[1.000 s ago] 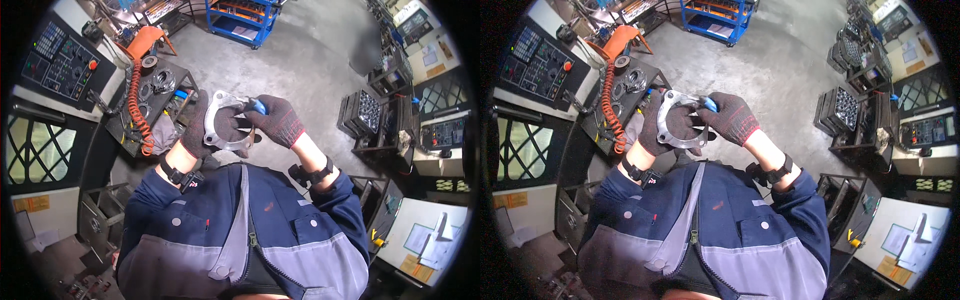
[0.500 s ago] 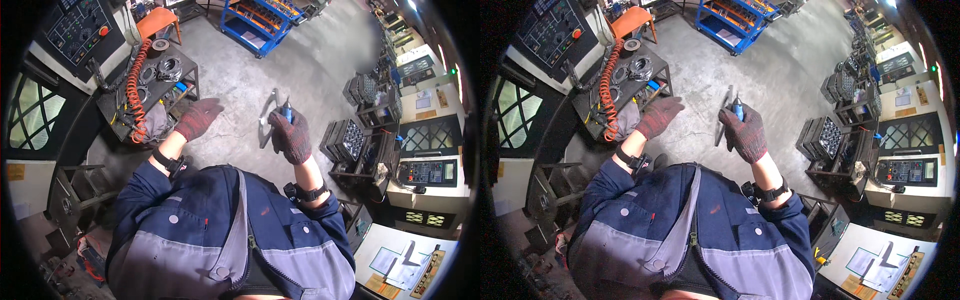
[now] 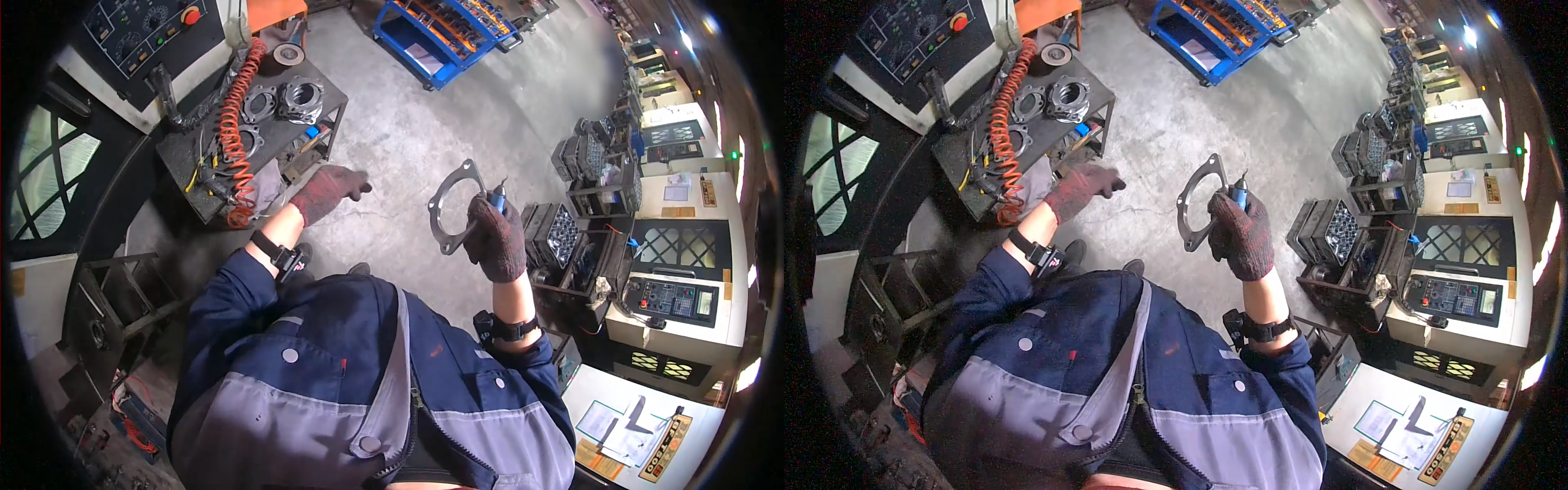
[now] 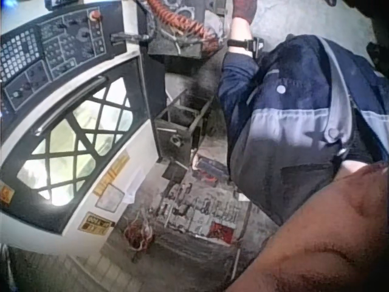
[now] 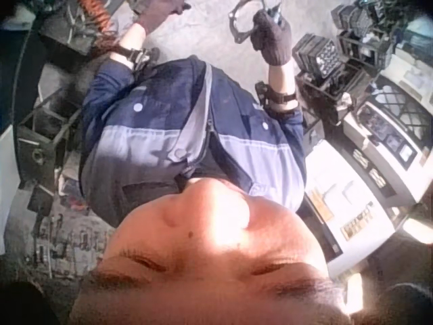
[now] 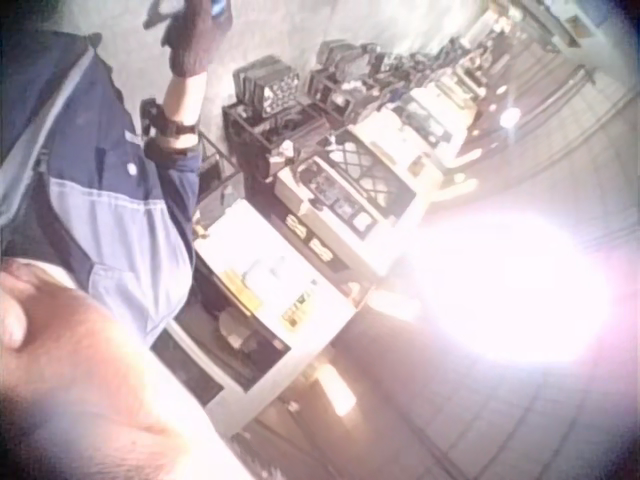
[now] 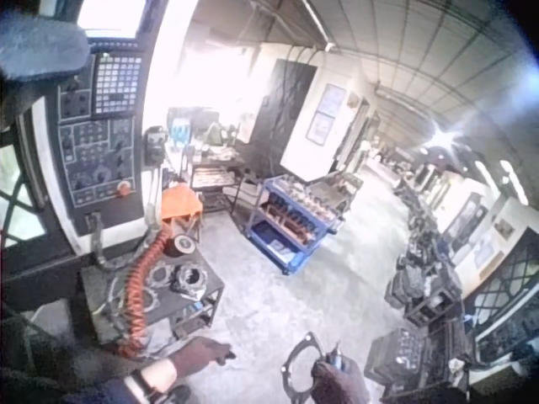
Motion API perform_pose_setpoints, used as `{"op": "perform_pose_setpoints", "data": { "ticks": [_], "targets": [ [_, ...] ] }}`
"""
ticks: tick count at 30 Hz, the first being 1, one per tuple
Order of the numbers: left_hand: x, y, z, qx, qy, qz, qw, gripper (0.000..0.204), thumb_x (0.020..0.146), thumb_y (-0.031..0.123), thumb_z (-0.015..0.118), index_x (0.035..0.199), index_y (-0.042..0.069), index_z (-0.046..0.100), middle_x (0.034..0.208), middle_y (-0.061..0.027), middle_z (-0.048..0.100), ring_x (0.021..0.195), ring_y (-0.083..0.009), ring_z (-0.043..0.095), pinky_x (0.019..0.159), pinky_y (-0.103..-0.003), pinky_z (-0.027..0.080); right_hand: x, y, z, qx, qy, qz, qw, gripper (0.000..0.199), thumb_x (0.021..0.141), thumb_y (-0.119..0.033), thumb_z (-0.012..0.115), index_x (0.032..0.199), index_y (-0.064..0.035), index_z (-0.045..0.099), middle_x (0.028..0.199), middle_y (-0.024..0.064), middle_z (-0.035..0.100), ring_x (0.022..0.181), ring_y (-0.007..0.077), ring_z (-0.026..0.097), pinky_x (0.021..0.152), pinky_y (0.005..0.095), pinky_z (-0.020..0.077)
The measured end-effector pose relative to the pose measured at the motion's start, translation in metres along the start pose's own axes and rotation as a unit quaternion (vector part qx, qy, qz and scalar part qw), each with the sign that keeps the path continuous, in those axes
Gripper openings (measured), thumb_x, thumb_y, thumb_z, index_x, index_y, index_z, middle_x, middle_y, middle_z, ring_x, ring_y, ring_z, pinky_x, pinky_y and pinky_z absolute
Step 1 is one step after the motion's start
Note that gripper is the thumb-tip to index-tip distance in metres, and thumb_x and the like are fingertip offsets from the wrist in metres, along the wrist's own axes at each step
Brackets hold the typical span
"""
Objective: The person uses a handheld deburring tool to smooth the edges of several metal flanges. They pick up each part from a stack, rotate it to access different edges, and scrape the tool along the perimeter before placing the part back down.
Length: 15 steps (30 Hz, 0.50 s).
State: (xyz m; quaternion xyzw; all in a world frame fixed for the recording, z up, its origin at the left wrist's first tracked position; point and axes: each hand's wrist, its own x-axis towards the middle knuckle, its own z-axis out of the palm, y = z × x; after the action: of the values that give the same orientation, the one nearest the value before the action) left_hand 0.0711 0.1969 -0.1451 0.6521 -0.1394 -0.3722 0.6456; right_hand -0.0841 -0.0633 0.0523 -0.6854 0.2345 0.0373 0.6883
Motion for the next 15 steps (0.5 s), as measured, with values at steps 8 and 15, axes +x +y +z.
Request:
{"op": "perform_pose_setpoints", "data": {
  "ticks": [8, 15],
  "targets": [
    [-0.004, 0.023, 0.0, -0.285, -0.248, -0.033, 0.925, 0.071, 0.103, 0.042, 0.062, 0.156, 0.001, 0.038, 0.149, -0.0154, 0.054, 0.124, -0.0262, 0.062, 0.101, -0.041, 0.053, 0.01, 0.001, 0.059, 0.088, -0.07, 0.008, 0.994, 0.036, 0.093, -0.037, 0.074, 0.095, -0.0031, 0.061, 0.06, 0.0019, 0.052, 0.043, 0.0125, 0.05, 0.039, 0.0284, 0.0374],
    [-0.028, 0.089, -0.017, -0.111, -0.122, 0.008, 0.986, 0.034, 0.094, 0.03, 0.077, 0.105, -0.001, 0.07, 0.09, -0.0077, 0.07, 0.078, -0.0119, 0.066, 0.07, -0.029, 0.055, 0.01, 0.003, 0.094, 0.014, 0.024, 0.031, 0.999, 0.029, 0.095, -0.031, 0.072, 0.098, -0.0033, 0.062, 0.06, 0.0018, 0.052, 0.043, 0.0126, 0.048, 0.041, 0.0289, 0.0371]
  ]
}}
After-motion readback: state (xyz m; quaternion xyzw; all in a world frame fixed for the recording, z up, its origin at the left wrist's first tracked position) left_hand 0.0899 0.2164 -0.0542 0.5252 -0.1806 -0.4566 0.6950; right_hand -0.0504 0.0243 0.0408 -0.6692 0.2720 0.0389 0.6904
